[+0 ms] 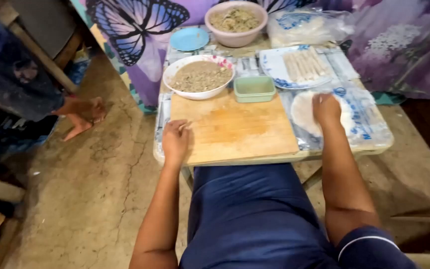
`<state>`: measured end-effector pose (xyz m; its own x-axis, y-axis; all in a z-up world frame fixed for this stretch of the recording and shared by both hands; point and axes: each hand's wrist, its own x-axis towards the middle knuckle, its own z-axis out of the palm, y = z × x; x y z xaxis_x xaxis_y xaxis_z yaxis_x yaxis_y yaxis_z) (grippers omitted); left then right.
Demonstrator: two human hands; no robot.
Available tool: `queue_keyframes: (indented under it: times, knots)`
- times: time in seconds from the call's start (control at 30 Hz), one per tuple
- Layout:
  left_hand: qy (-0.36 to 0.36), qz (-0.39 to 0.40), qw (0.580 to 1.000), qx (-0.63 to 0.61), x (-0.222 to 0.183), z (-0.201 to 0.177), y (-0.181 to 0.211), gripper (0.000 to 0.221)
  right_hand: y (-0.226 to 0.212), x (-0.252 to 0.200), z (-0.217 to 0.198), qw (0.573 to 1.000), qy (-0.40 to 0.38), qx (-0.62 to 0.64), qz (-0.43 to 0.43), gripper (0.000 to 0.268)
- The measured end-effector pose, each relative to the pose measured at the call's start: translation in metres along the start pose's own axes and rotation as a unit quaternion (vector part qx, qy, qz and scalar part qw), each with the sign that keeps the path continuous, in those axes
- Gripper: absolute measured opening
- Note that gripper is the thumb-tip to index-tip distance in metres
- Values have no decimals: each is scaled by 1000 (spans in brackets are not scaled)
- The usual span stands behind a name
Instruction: Preparing spring rolls by placing filling on wrappers and rolling them on a wooden board
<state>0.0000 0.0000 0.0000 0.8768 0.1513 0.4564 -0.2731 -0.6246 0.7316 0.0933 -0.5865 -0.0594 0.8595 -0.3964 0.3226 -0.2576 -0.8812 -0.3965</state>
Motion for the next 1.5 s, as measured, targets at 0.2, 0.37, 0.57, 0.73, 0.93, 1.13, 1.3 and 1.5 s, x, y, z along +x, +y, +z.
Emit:
queue_keyframes:
  times: [0.2,0.37,0.57,0.73,0.93,1.13,1.3,1.5]
  knots:
    - [-27,-23,999,36,-2,-12,15,20,-73,-96,-84,971,-156,-157,-96,81]
    - [-24,-53,998,-5,5,3,-1,24,-61,-92,-76,973,-163,-112,-116,81]
    - [21,53,998,28,6,18,-23,25,-41,-72,-46,979,-136,-92,-122,70]
    - [12,28,998,49,1,14,-7,26,-36,-77,-59,985,-92,146,4,60]
    - [-46,47,997,44,-6,-5,31,38,2,-62,39,961,72,170,-207,14]
    - [-151,86,976,133,-4,-12,34,58,-249,-190,16,862,74,127,-485,37]
    - [-178,34,973,142,-15,-27,71,47,-292,-231,-44,877,-129,-42,-460,69]
    - [-182,28,969,163,-8,-15,57,39,-268,-202,8,900,-161,91,-395,36]
